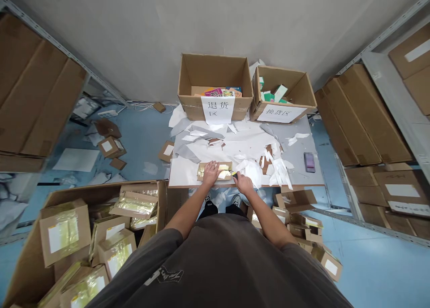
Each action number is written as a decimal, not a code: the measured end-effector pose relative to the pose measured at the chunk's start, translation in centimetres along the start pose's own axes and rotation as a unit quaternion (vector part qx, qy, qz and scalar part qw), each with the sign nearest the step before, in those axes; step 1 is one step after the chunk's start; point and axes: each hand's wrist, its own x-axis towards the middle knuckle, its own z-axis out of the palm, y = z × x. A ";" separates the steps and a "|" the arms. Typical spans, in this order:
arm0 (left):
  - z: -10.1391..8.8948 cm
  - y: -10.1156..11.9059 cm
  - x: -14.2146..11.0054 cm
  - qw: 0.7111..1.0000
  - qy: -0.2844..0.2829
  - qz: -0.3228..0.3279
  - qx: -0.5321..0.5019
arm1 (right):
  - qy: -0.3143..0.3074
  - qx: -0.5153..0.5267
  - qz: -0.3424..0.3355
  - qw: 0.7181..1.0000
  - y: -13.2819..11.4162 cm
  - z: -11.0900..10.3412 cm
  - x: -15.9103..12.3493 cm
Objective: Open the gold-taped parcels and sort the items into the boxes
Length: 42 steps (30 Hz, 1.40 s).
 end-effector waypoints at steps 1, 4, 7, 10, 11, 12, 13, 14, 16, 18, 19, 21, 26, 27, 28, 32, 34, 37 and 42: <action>0.0 0.0 0.0 1.000 -0.002 -0.003 -0.001 | 0.002 0.000 0.002 1.000 0.0 0.0 0.1; 0.0 0.0 0.0 1.000 -0.014 -0.003 -0.005 | 0.004 0.002 -0.010 1.000 0.4 -0.1 0.2; -0.1 0.0 0.0 1.000 -0.014 -0.006 -0.004 | -0.003 0.005 0.016 1.000 2.8 0.0 -0.8; -0.1 0.0 0.0 1.000 -0.010 -0.011 -0.006 | -0.007 0.012 0.085 0.996 6.4 0.3 -2.6; 0.0 -0.1 0.0 1.000 -0.011 -0.012 -0.006 | 0.001 0.011 0.084 0.996 7.3 0.4 -3.1; 0.0 -0.1 0.1 1.000 -0.011 -0.012 -0.007 | -0.001 0.009 0.072 0.997 7.8 0.5 -3.5; 0.1 -0.2 0.1 1.000 -0.012 -0.014 -0.006 | -0.002 0.010 0.055 0.998 7.9 0.6 -3.8; 0.1 -0.2 0.2 1.000 -0.013 -0.016 -0.006 | -0.002 0.013 0.034 0.999 7.5 0.7 -3.8; 0.3 -0.3 0.2 1.000 -0.016 -0.018 -0.005 | -0.002 0.024 -0.004 1.000 5.5 0.8 -3.3; 0.4 -0.3 0.1 1.000 -0.016 -0.017 -0.005 | -0.006 0.035 -0.025 0.999 2.7 0.8 -2.0; 0.5 -0.4 0.1 1.000 -0.017 -0.016 -0.003 | -0.010 0.039 -0.030 0.999 1.4 0.8 -1.2; 0.5 -0.4 -0.1 1.000 -0.018 -0.013 0.003 | -0.011 0.052 -0.033 0.998 -0.1 0.6 0.3; 0.6 -0.5 -0.2 0.999 -0.025 -0.021 0.010 | -0.017 0.123 0.114 0.986 5.9 -0.3 -0.6; 0.6 -0.5 -0.1 0.999 -0.025 -0.024 0.008 | -0.021 0.123 0.143 0.982 7.8 -0.4 -1.5; 0.6 -0.4 -0.2 0.999 -0.024 -0.028 0.006 | -0.020 0.120 0.157 0.980 9.4 -0.4 -2.3; 0.2 0.2 -0.5 0.999 -0.018 -0.033 0.000 | 0.048 0.185 0.118 0.974 9.1 1.4 -3.0; -0.4 0.4 -0.8 1.000 -0.018 -0.025 -0.004 | 0.071 0.296 0.114 0.946 5.3 3.2 -1.8; -1.9 0.1 -1.1 0.999 -0.023 -0.033 0.005 | 0.062 0.396 0.137 0.906 -1.0 5.7 0.4; -4.5 -1.6 -1.8 0.994 -0.060 -0.086 0.021 | 0.093 0.444 0.151 0.878 -5.3 6.2 4.5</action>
